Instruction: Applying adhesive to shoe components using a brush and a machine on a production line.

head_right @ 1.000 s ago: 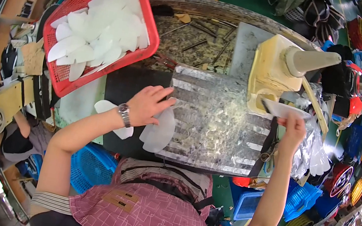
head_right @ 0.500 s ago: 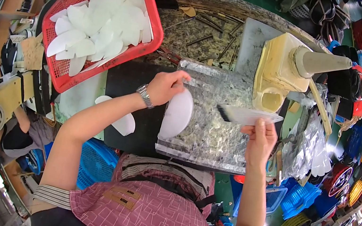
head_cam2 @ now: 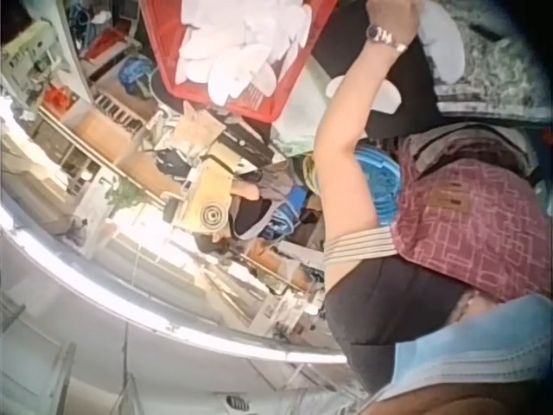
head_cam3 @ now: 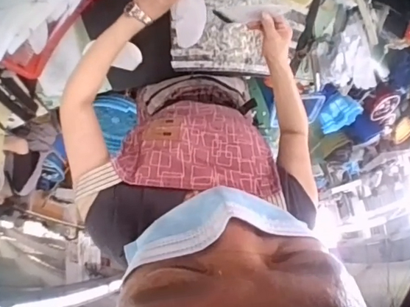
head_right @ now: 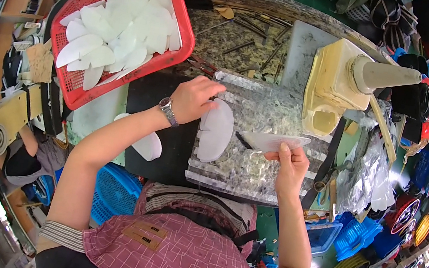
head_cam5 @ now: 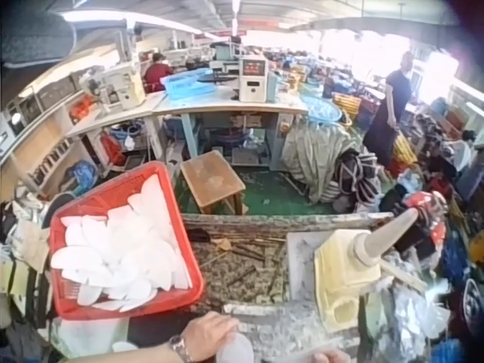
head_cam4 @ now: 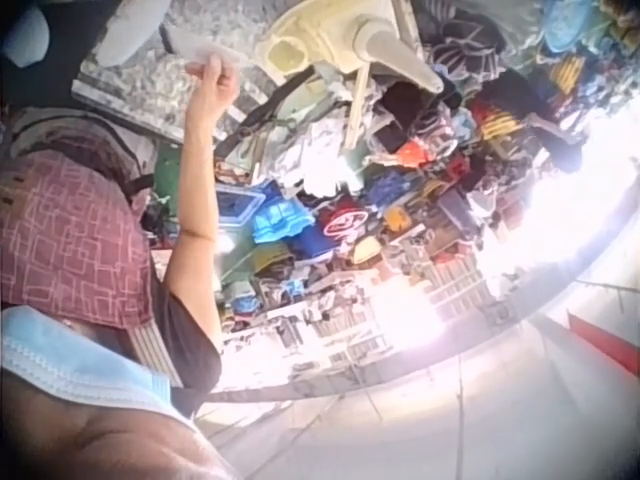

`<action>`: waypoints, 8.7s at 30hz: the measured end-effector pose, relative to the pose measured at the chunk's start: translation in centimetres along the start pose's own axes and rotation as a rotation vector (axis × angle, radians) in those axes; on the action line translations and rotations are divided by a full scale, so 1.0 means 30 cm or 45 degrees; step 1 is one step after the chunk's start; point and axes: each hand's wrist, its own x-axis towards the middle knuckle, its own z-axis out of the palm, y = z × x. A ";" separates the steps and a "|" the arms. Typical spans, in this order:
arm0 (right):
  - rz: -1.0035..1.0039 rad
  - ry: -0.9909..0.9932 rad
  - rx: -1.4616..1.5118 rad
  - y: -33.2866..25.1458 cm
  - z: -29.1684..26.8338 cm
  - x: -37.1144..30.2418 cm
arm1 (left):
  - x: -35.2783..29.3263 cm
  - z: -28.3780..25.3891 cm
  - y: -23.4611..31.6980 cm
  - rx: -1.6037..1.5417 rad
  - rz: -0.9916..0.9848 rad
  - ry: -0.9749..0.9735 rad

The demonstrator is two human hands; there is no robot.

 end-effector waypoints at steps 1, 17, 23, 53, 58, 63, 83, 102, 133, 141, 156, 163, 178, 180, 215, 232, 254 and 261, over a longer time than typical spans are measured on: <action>-0.006 0.012 -0.003 0.000 -0.003 0.000 | 0.003 0.001 -0.002 0.007 0.083 0.017; -0.127 0.063 -0.053 -0.034 -0.072 -0.041 | -0.009 0.013 0.063 0.176 -0.278 -0.392; -0.213 0.143 -0.167 -0.015 -0.127 -0.061 | 0.011 -0.025 0.086 -0.197 -0.201 -0.305; -0.124 0.397 0.228 -0.026 -0.157 -0.029 | 0.032 -0.153 0.302 -0.340 0.399 0.219; 0.058 -0.526 -0.672 -0.022 -0.067 0.001 | -0.157 0.105 0.266 0.027 0.865 0.114; -0.305 -0.094 -0.741 -0.002 -0.030 0.103 | -0.168 0.162 0.247 0.136 0.939 0.072; -0.340 0.473 -0.655 -0.166 -0.300 0.056 | -0.315 -0.592 0.110 1.133 -0.013 0.483; -0.577 -0.706 -0.781 0.054 0.195 0.144 | -0.030 0.018 -0.043 -0.318 -0.506 -0.177; -0.296 -0.825 -0.840 0.019 0.014 0.086 | -0.267 0.153 0.211 0.179 0.840 0.083; -0.240 -0.852 -1.064 0.073 -0.004 -0.121 | -0.280 0.129 0.198 0.146 0.689 0.004; -0.079 0.191 0.065 0.021 -0.131 -0.064 | -0.293 -0.512 0.009 0.526 -0.351 0.534; -0.150 0.249 -0.142 0.004 -0.152 -0.105 | -0.631 -0.255 -0.144 0.302 -1.007 -0.112; -0.723 0.334 -1.103 -0.203 -0.066 0.013 | -0.621 -0.286 -0.007 -0.471 -1.060 -0.132; -0.416 -0.396 -0.915 -0.008 -0.009 -0.067 | -0.520 -0.330 0.086 -0.667 -1.197 -0.293; 0.519 -0.721 -2.403 0.204 -0.560 -0.473 | -0.100 -0.030 0.161 0.187 -0.465 -0.673; -0.570 0.139 -1.110 -0.283 -0.275 0.169 | -0.081 -0.011 0.112 0.171 0.224 0.111; -0.584 -0.708 -0.906 -0.020 -0.083 0.086 | 0.160 0.166 0.163 -0.011 -0.236 -0.577; -0.155 -0.829 -0.920 -0.005 -0.155 0.107 | 0.178 0.184 0.145 -0.028 -0.305 -0.670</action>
